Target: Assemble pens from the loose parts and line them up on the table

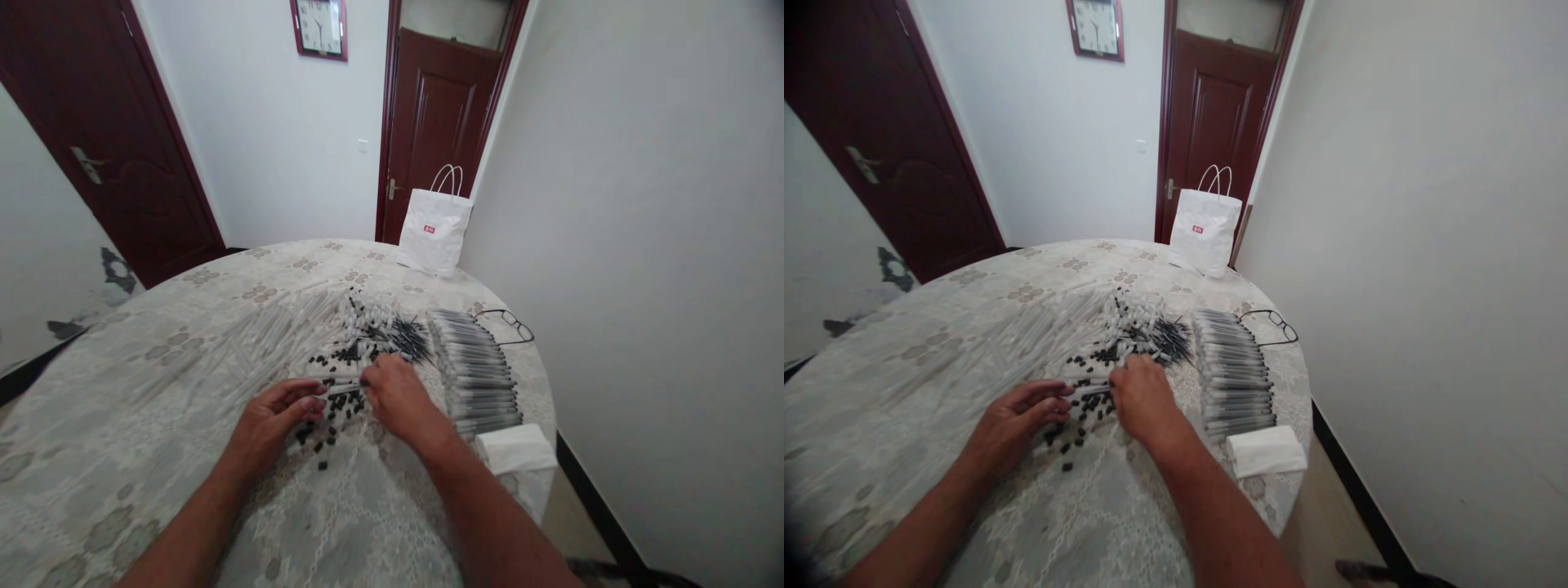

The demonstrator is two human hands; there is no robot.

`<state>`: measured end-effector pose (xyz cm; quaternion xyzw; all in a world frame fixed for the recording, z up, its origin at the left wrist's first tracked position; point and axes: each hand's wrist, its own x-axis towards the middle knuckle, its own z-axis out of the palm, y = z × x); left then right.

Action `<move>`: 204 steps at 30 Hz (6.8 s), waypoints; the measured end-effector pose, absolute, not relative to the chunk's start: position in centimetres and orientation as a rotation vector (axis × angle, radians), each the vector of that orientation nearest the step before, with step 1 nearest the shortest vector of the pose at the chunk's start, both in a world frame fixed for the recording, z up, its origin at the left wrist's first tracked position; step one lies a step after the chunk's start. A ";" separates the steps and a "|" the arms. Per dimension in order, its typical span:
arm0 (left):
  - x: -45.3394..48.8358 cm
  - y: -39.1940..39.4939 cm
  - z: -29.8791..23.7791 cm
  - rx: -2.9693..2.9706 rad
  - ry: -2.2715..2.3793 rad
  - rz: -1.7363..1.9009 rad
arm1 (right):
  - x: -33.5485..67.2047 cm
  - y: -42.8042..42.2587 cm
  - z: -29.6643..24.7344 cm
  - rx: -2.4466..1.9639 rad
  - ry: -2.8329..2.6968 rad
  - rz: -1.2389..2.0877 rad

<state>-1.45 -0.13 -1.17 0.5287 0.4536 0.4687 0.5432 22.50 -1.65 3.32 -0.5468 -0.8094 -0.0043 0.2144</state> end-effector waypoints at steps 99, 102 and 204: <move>-1.2 -0.2 -1.2 1.087 1.119 1.278 | 25.3 -0.1 -1.0 -2.214 -2.155 0.000; -1.1 -0.3 -1.1 1.077 1.113 1.272 | 25.2 0.1 -1.4 -2.209 -2.164 -0.057; -0.4 -0.6 -1.0 0.408 0.638 1.253 | 24.3 0.5 -2.7 -1.401 -2.061 0.289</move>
